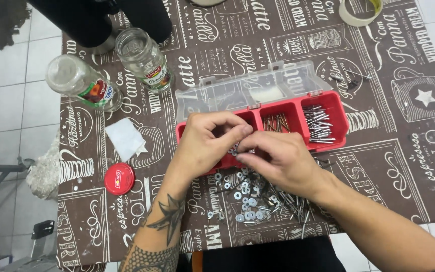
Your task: The person sorts small metal hardware including screws, washers, and nails from a pile on the table into compartments of a red plastic organizer. They handle items one at a time, placing each into the appropriate section.
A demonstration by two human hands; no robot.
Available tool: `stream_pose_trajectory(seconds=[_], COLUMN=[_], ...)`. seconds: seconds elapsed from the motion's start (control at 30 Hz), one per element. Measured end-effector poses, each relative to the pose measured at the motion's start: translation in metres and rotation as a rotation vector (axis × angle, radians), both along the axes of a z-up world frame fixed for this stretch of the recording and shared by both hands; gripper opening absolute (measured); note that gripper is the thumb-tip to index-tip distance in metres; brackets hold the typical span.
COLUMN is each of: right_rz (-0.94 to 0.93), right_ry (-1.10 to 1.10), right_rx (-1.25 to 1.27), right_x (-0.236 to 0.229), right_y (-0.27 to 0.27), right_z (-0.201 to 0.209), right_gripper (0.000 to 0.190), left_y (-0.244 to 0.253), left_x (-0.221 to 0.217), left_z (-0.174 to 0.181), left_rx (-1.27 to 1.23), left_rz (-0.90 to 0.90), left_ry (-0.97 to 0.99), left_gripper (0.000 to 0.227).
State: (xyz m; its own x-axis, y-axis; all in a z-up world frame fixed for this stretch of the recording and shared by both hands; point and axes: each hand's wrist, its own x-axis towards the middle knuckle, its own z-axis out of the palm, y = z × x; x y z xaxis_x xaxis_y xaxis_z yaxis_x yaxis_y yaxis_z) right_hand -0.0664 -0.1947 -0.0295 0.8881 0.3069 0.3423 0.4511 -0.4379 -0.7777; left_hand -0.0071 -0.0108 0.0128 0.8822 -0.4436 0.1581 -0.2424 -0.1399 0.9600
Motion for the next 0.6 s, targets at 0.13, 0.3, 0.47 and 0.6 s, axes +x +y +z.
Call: stream_pose_trajectory(seconds=[0.13,0.3,0.47,0.6], right_rz=[-0.105,-0.192,-0.214,-0.203], right_ry=[-0.071,-0.160,-0.185,-0.193], right_rx=[0.071,0.040,0.069,0.096], right_x=[0.008,0.014,0.016,0.015], right_y=[0.000,-0.007,-0.005,-0.004], right_z=[0.017,0.014,0.014,0.016], right_gripper=[0.006,0.006,0.013,0.014], left_y=[0.004,0.005,0.004,0.004], left_x=[0.000,0.002,0.007,0.008], left_z=[-0.005,-0.011,-0.015,-0.014], left_rx=[-0.013,0.022,0.026,0.040], left_rz=[-0.045,0.005,0.025,-0.017], left_ry=[-0.003,-0.042,-0.083,-0.141], left_gripper=[0.006,0.009,0.006,0.005])
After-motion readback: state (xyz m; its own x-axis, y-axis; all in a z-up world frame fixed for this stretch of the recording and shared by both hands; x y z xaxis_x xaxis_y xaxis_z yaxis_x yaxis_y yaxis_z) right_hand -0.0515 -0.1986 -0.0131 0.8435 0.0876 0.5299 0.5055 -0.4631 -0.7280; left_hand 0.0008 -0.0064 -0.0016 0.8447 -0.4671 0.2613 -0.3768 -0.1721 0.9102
